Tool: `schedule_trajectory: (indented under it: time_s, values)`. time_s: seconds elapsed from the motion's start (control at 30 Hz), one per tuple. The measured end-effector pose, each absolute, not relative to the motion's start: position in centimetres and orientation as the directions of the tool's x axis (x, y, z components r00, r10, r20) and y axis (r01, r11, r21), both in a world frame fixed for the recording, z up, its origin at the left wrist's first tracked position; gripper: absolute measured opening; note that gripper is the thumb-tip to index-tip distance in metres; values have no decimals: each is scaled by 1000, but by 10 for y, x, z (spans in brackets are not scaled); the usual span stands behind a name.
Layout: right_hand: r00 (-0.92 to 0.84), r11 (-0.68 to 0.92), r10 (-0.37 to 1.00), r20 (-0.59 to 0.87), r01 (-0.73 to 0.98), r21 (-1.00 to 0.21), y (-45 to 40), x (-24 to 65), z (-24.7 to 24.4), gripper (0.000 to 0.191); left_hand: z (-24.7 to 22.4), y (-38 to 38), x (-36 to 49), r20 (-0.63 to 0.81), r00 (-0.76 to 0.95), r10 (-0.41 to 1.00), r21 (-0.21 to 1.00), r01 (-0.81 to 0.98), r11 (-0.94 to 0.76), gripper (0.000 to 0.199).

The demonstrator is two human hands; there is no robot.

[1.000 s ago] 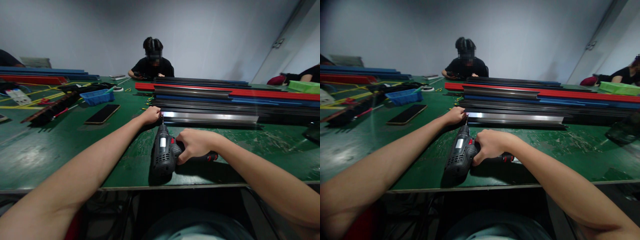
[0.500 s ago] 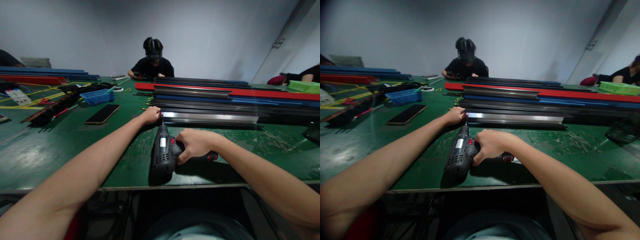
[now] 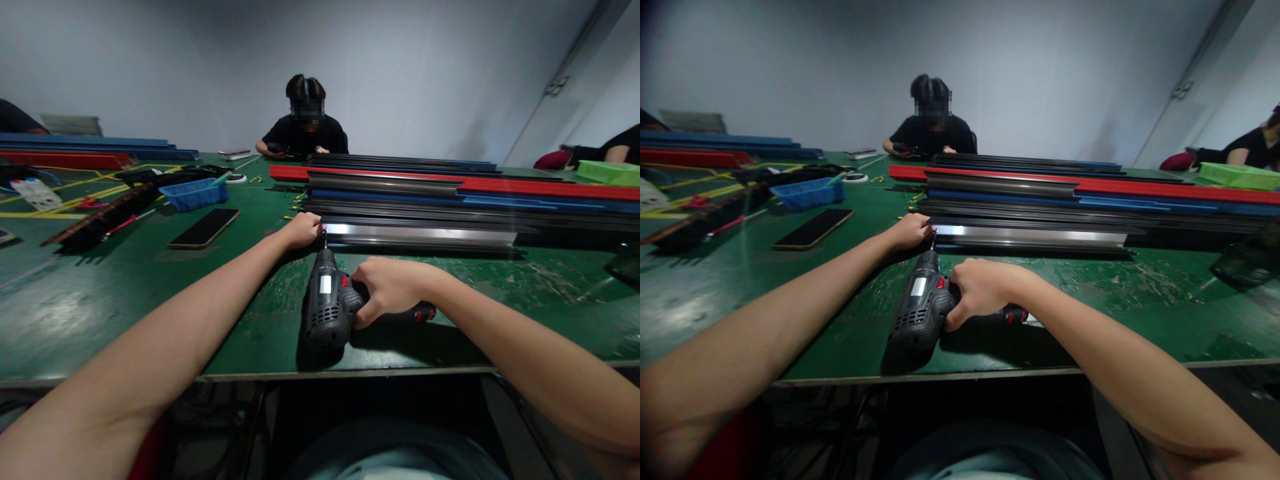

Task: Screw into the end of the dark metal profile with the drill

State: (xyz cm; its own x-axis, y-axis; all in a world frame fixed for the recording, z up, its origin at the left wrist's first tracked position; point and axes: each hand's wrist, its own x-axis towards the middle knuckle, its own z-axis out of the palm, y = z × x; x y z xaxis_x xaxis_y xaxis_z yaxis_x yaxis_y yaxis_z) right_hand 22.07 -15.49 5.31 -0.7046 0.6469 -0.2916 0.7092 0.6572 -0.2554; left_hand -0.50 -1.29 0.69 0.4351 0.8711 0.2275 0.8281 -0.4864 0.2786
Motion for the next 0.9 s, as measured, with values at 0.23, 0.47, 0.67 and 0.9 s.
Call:
schedule_trajectory:
  time_s: [0.23, 0.47, 0.67, 0.9]
  values:
    - [-709, 656, 643, -290, 705, -270, -155, 221, 53, 50, 6, -11, -6, 226, 444, 867, 279, 824, -494, 27]
    - [-703, 652, 647, -297, 711, -264, -155, 220, 54, 51, 5, -10, -7, 235, 430, 872, 332, 807, -488, 25]
    - [-704, 657, 651, -284, 710, -254, -155, 220, 53, 50, 6, -10, -6, 233, 431, 872, 315, 814, -487, 26]
    - [-704, 652, 650, -285, 710, -267, -155, 221, 52, 49, 4, -8, -7, 235, 434, 870, 289, 823, -489, 26]
